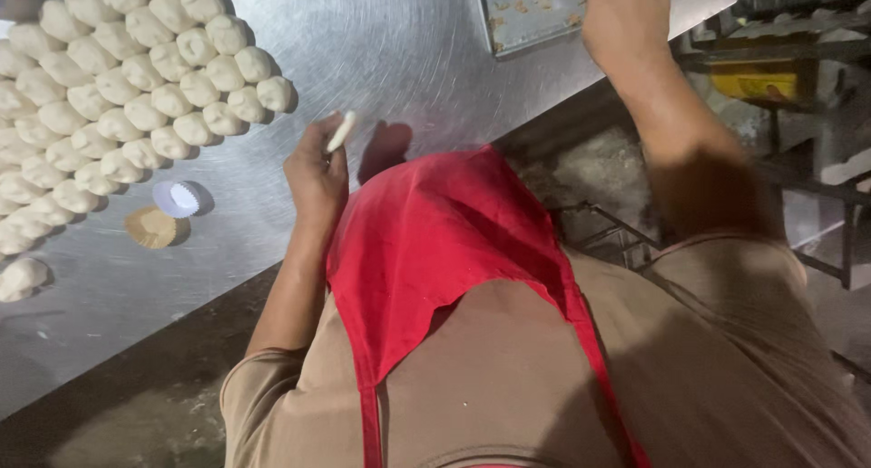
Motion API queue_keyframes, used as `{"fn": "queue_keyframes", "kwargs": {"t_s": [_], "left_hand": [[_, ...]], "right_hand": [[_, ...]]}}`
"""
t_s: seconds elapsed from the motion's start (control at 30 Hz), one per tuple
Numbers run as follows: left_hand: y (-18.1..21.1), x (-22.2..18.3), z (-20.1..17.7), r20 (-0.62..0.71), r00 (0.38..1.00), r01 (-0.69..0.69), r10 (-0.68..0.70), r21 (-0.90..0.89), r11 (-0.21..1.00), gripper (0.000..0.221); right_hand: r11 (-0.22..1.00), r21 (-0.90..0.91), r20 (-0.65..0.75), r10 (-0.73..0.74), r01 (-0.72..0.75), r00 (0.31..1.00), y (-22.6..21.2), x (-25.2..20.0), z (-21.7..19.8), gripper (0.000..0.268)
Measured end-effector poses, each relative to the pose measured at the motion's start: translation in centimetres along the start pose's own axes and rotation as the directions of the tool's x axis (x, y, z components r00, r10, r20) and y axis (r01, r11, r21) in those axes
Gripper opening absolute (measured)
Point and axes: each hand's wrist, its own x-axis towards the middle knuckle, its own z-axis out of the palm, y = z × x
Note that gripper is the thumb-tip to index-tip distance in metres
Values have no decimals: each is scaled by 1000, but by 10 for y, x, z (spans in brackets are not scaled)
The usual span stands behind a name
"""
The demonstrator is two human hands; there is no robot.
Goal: The person prepares bread rolls by hand by flattening dough portions into circles, placing a spoonful of filling in the center, and folding the dough around the filling to seal it. They place the filled dough into cupcake liners on the workstation.
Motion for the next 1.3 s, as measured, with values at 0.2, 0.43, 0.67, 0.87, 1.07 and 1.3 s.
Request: {"fn": "queue_keyframes", "kwargs": {"t_s": [0.2,0.43,0.67,0.87,1.07,1.3], "left_hand": [[-25,6,2,181,968,252,-176,-625,739,41],[-21,12,2,292,922,381,-254,-803,459,52],[-26,10,6,193,959,282,-208,-744,606,44],[-15,20,26,327,888,450,-322,-763,464,34],[21,35,63,283,887,456,-364,-661,597,29],[56,85,124,412,884,460,-222,-677,574,33]], "right_hand": [[993,118,9,-12,11,1000,-5,22,11,13],[981,154,148,95,-118,984,12,14,14,22],[840,363,121,387,-404,914,4,-32,33,26],[752,616,-18,309,-233,951,-1,-21,67,22],[405,802,294,374,-440,880,1,-13,58,26],[409,851,295,148,-330,944,13,-10,-10,27]]}}
